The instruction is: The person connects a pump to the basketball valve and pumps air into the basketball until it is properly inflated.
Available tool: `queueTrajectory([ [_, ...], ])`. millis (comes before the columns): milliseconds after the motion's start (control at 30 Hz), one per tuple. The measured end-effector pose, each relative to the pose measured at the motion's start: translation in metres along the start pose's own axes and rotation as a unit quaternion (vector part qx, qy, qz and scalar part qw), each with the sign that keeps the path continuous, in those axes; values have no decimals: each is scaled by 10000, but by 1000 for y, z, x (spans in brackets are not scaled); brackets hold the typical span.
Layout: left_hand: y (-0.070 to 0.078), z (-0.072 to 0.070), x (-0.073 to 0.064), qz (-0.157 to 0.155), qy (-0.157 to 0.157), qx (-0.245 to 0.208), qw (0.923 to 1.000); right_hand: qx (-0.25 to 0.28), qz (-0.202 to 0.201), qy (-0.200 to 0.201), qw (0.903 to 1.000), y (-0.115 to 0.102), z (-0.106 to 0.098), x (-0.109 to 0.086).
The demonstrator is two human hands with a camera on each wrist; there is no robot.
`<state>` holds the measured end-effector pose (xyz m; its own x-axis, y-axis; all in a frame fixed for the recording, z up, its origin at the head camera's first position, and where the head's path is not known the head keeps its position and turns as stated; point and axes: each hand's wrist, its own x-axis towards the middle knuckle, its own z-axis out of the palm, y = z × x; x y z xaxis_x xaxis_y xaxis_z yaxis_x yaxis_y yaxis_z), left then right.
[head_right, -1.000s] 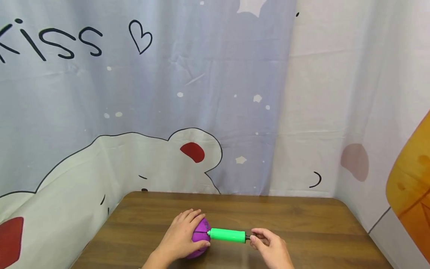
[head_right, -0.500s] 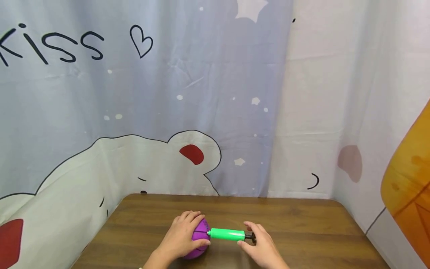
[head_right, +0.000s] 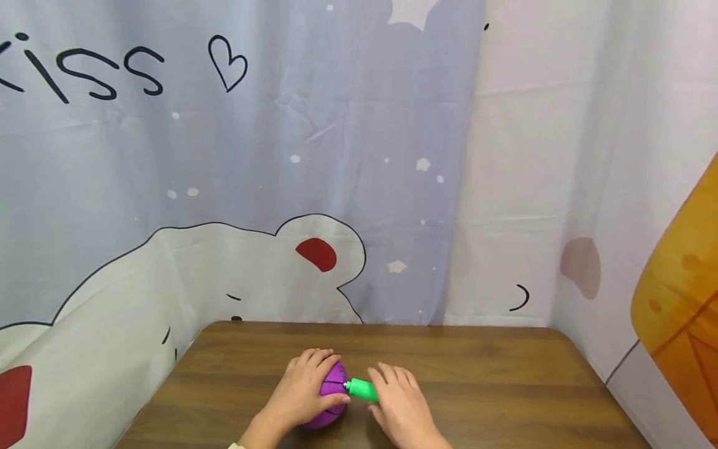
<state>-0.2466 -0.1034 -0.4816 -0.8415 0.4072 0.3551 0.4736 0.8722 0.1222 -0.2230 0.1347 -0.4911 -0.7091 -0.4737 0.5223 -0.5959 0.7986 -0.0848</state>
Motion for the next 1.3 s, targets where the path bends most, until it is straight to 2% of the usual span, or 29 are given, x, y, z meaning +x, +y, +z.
queueTrajectory([
  [100, 0, -1, 0, 3, 28, -6, 10000, -366, -333, 307, 9983, -1, 8, 5],
  [267, 0, 1, -1, 15, 79, 16, 10000, -462, -559, 634, 9953, 2, 14, 6],
  [400, 1, 2, -2, 41, 91, 21, 9999, -557, -750, 922, 9914, 4, 11, 5],
  [600, 3, 2, -1, 138, 87, 84, 9998, -870, -1078, 1400, 9804, 10, 5, 7],
  [733, 2, 0, -3, 152, 62, 127, 9998, -903, -1239, 1472, 9772, 10, 4, 6],
  [1033, 1, 0, -4, 210, 84, -58, 9997, -866, -1305, 1565, 9752, 15, -1, 3],
  [1300, 1, 0, -1, 247, 108, 36, 9996, -858, -1167, 1550, 9772, 19, -6, 0],
])
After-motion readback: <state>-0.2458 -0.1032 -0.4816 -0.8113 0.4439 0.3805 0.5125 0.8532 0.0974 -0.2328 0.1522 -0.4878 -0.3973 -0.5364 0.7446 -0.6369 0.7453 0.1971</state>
